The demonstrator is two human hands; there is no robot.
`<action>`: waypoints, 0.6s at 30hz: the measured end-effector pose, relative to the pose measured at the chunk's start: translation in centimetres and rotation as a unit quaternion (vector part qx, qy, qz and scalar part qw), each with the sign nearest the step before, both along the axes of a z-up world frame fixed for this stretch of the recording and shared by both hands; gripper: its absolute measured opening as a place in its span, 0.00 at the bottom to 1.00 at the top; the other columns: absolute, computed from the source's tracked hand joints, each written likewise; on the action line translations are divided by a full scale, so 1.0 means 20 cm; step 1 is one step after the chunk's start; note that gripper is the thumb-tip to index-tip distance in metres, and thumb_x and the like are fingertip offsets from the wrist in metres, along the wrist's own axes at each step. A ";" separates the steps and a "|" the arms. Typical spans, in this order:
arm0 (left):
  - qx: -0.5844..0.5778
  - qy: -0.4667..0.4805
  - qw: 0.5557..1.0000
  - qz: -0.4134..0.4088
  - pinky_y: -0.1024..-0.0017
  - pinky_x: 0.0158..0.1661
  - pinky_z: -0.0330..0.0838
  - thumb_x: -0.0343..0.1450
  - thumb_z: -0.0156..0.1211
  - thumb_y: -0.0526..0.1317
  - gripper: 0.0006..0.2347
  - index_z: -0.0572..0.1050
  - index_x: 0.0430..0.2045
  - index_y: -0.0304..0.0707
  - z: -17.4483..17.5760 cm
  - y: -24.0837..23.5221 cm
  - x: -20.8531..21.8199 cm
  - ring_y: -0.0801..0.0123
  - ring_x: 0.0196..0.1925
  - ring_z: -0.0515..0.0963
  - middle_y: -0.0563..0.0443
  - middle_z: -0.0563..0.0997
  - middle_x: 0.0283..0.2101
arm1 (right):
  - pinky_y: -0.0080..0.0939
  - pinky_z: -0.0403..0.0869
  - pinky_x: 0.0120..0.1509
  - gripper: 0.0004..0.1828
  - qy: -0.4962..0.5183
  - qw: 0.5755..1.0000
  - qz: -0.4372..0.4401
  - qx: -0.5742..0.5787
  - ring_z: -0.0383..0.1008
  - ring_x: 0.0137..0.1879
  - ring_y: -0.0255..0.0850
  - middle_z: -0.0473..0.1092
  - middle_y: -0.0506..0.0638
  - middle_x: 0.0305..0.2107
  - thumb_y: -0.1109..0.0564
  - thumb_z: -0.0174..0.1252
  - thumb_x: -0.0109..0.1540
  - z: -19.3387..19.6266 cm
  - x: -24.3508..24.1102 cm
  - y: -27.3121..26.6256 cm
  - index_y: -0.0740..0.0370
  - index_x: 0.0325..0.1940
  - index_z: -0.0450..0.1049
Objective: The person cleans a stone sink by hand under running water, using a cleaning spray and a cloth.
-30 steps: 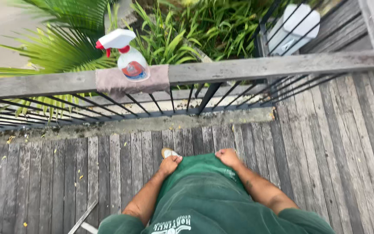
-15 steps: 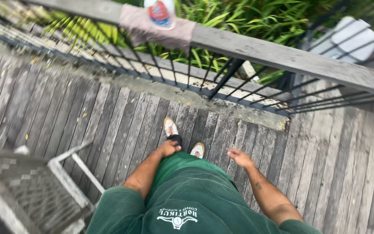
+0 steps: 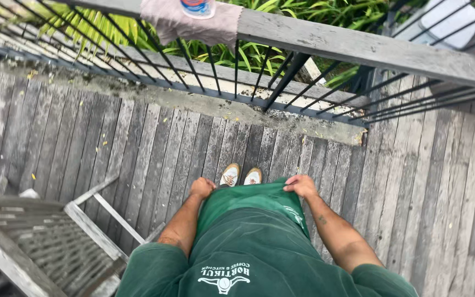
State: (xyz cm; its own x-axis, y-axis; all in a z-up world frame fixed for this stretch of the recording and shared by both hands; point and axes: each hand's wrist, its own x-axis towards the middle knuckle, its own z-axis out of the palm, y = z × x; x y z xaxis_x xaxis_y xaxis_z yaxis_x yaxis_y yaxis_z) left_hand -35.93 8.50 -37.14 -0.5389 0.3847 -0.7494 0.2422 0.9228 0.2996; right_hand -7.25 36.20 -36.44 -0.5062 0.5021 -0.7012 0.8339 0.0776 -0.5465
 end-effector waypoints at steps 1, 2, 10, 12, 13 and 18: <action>-0.001 0.000 1.000 -0.013 0.63 0.54 0.78 0.68 0.60 0.49 0.10 0.89 0.36 0.59 0.02 0.06 0.00 0.60 0.51 0.86 0.52 0.87 0.47 | 0.39 0.76 0.51 0.22 0.026 0.997 -0.037 0.063 0.82 0.44 0.38 0.82 0.48 0.37 0.49 0.77 0.44 0.00 0.06 0.01 0.53 0.40 0.84; 0.017 -0.018 0.998 -0.052 0.63 0.55 0.77 0.66 0.62 0.50 0.11 0.86 0.37 0.59 0.07 0.09 -0.01 0.60 0.52 0.85 0.54 0.86 0.48 | 0.41 0.75 0.51 0.17 -0.006 0.988 -0.090 0.127 0.81 0.45 0.39 0.81 0.48 0.39 0.46 0.70 0.53 -0.01 0.10 -0.01 0.50 0.44 0.84; 0.038 -0.018 0.814 -0.580 0.58 0.58 0.72 0.71 0.49 0.48 0.15 0.82 0.44 0.49 0.43 0.44 -0.20 0.53 0.59 0.79 0.47 0.81 0.55 | 0.41 0.67 0.62 0.23 0.021 0.965 -0.260 -0.031 0.70 0.58 0.43 0.73 0.52 0.53 0.41 0.65 0.61 -0.04 0.46 -0.40 0.46 0.59 0.76; 0.035 0.026 0.735 -0.677 0.55 0.57 0.71 0.72 0.47 0.47 0.16 0.80 0.47 0.46 0.49 0.57 -0.22 0.51 0.60 0.77 0.47 0.79 0.57 | 0.44 0.60 0.65 0.27 -0.058 0.970 -0.232 -0.038 0.62 0.62 0.45 0.66 0.53 0.61 0.39 0.66 0.63 -0.03 0.56 -0.54 0.42 0.65 0.72; 0.010 0.033 0.767 -0.641 0.53 0.58 0.69 0.73 0.46 0.50 0.18 0.78 0.49 0.45 0.50 0.63 -0.24 0.50 0.60 0.75 0.46 0.77 0.58 | 0.42 0.66 0.64 0.24 -0.049 0.946 -0.316 -0.056 0.71 0.59 0.42 0.73 0.49 0.55 0.39 0.66 0.61 -0.02 0.60 -0.59 0.42 0.59 0.77; -0.029 0.062 0.711 -0.700 0.58 0.53 0.75 0.71 0.52 0.46 0.13 0.80 0.45 0.51 0.57 1.05 -0.14 0.58 0.56 0.81 0.52 0.81 0.54 | 0.41 0.76 0.59 0.18 -0.142 0.907 -0.397 0.003 0.82 0.51 0.40 0.82 0.47 0.42 0.39 0.69 0.53 -0.03 0.79 -0.73 0.42 0.44 0.87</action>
